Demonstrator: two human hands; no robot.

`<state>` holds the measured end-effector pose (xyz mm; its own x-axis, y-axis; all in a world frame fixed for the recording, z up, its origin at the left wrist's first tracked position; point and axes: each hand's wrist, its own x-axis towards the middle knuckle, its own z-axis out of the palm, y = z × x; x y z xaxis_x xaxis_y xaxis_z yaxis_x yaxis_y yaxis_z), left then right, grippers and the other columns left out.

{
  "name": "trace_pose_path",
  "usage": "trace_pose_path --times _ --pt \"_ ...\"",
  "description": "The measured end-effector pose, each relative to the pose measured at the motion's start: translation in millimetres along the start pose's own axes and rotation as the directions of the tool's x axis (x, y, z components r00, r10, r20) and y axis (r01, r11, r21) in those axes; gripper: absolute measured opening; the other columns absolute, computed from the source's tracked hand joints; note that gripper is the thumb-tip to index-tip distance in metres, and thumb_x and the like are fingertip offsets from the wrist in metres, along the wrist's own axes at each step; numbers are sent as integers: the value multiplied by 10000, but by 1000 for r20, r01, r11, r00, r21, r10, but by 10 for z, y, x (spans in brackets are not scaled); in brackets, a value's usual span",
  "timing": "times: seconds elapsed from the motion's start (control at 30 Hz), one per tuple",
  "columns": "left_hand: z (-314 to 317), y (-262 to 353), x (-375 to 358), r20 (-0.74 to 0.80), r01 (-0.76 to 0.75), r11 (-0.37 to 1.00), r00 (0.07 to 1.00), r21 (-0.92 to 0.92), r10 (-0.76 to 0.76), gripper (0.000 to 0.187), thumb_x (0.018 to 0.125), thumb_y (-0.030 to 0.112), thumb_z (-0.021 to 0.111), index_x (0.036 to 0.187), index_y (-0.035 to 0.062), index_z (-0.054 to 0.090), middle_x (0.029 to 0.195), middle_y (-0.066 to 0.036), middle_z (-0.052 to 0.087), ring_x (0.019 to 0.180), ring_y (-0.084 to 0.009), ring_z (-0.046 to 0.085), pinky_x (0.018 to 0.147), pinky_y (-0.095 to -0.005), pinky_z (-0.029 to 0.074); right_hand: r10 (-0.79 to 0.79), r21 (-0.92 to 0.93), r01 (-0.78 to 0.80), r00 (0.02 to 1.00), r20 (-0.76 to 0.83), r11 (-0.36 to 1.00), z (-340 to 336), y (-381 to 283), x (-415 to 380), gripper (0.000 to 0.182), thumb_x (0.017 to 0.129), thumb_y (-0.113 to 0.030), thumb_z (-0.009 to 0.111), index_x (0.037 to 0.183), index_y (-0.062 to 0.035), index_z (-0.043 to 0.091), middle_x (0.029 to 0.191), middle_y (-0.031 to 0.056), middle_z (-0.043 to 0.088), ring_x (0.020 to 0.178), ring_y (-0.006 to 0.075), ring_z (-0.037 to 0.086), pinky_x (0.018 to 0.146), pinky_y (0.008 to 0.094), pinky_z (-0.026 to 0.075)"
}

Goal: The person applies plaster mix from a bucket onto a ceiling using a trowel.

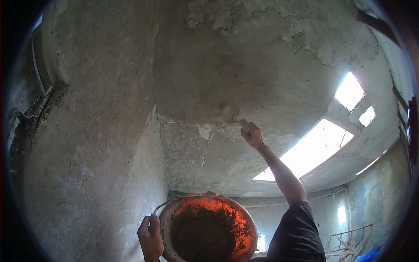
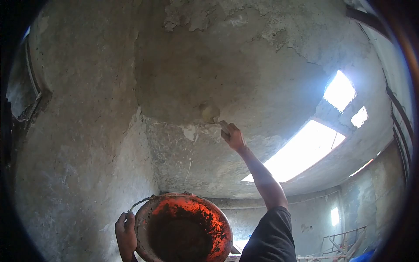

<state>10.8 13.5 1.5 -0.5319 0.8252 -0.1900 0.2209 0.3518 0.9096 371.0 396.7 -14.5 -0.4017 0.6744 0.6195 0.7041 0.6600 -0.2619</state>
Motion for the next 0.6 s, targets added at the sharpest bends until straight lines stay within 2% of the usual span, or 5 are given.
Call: trace_pose_path --times 0.17,0.27,0.37,0.43,0.6 --pt "30 -47 7 -25 -36 999 999 -21 36 363 956 334 522 857 -14 555 673 -76 540 641 -148 487 625 -310 402 61 -77 -76 982 -176 994 -244 34 262 496 809 -113 663 1287 -109 531 841 182 556 712 370 578 631 439 464" --pt "34 -82 12 -38 -33 999 999 -11 32 366 952 342 528 866 -12 560 684 -88 552 656 -160 506 648 -322 416 45 -91 -72 962 -270 993 -243 52 353 434 825 -92 645 1251 -95 563 801 177 548 653 330 565 602 397 459" --pt "32 -44 -7 -105 -63 996 992 61 69 363 955 343 526 855 -5 556 673 -74 538 639 -145 485 621 -312 402 73 -111 -98 975 -209 989 -133 112 205 436 821 -89 645 1249 -105 564 810 173 550 678 339 574 617 406 465" --pt "3 12 -10 -4 43 999 999 -24 -43 365 958 344 523 838 0 546 652 -55 508 614 -131 454 589 -302 381 19 -122 -27 998 -67 992 -42 199 66 446 819 -104 651 1255 -107 558 821 173 548 706 351 581 630 421 467" --pt "1 -31 -10 -11 20 1000 1000 -1 -20 365 963 340 515 820 5 535 625 -40 468 595 -123 424 568 -297 360 68 -133 -62 997 45 989 -92 78 -137 460 836 -133 642 1283 -136 538 874 177 558 754 373 596 647 443 476"
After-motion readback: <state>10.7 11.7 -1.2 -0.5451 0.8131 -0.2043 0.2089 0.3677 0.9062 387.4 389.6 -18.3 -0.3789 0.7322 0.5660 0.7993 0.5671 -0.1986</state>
